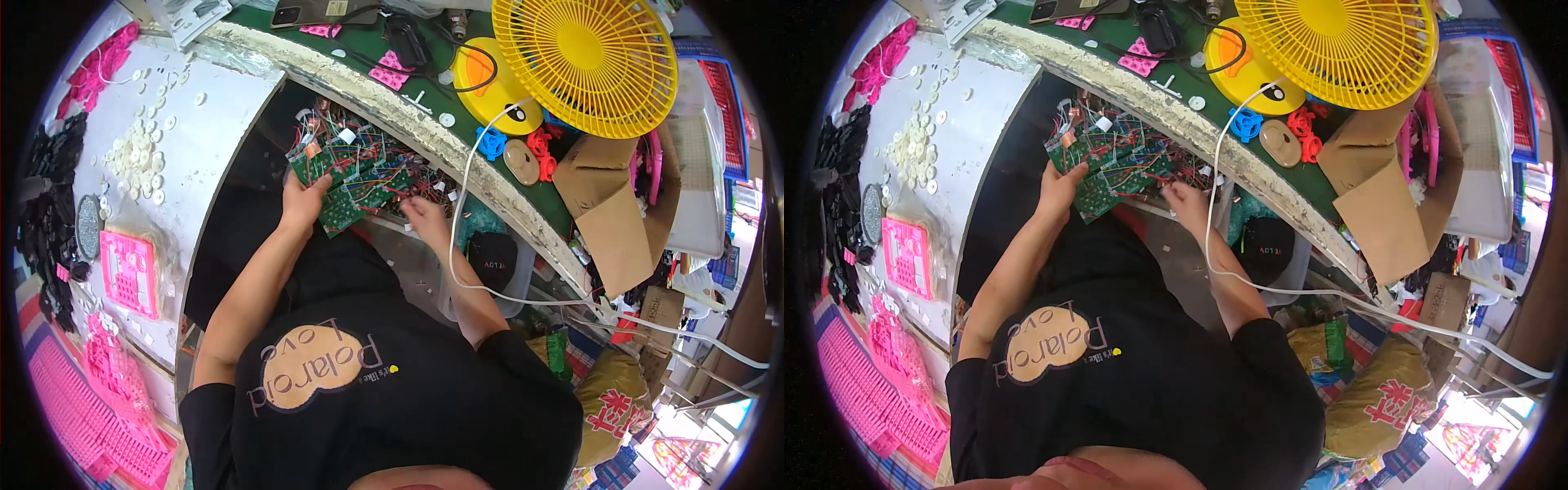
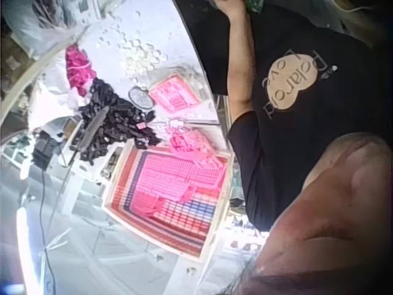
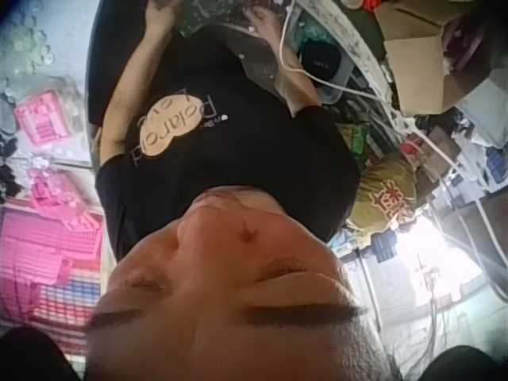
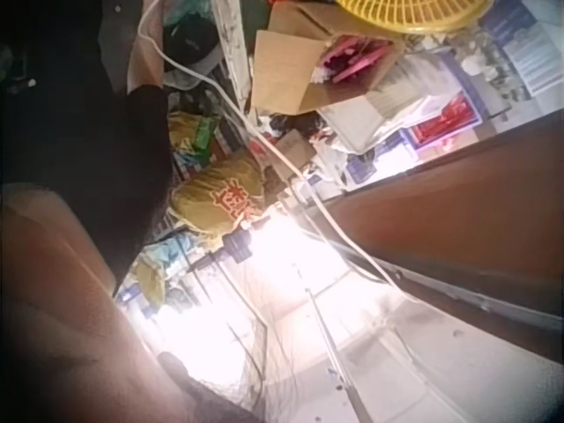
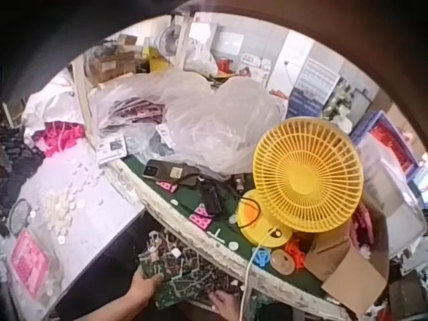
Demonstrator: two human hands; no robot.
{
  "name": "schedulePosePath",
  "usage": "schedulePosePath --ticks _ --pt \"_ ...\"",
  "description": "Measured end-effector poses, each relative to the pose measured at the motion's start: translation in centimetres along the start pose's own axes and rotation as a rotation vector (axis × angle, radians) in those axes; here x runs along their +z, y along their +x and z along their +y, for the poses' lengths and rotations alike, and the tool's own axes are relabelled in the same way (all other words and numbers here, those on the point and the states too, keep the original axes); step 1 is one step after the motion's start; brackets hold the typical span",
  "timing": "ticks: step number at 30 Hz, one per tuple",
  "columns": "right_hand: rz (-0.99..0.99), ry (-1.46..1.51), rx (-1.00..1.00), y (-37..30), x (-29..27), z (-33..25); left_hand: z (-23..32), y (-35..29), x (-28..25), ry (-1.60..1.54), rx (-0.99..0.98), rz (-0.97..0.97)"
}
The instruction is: Assembling a pink toy piggy bank by installing electronic components and plastic parts.
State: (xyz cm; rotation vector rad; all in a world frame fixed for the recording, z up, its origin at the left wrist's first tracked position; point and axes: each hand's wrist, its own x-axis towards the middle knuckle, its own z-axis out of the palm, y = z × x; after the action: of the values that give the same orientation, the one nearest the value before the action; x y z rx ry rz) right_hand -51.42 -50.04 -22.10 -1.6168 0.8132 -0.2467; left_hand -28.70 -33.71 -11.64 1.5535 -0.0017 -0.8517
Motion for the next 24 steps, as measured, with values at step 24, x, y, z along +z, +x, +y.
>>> schedulePosePath --ticks 24 --pt "0.163 0.321 0.116 1.5 -1.6 1.7 -0.5 0.0 -0.5 -0.185 0.004 0.057"
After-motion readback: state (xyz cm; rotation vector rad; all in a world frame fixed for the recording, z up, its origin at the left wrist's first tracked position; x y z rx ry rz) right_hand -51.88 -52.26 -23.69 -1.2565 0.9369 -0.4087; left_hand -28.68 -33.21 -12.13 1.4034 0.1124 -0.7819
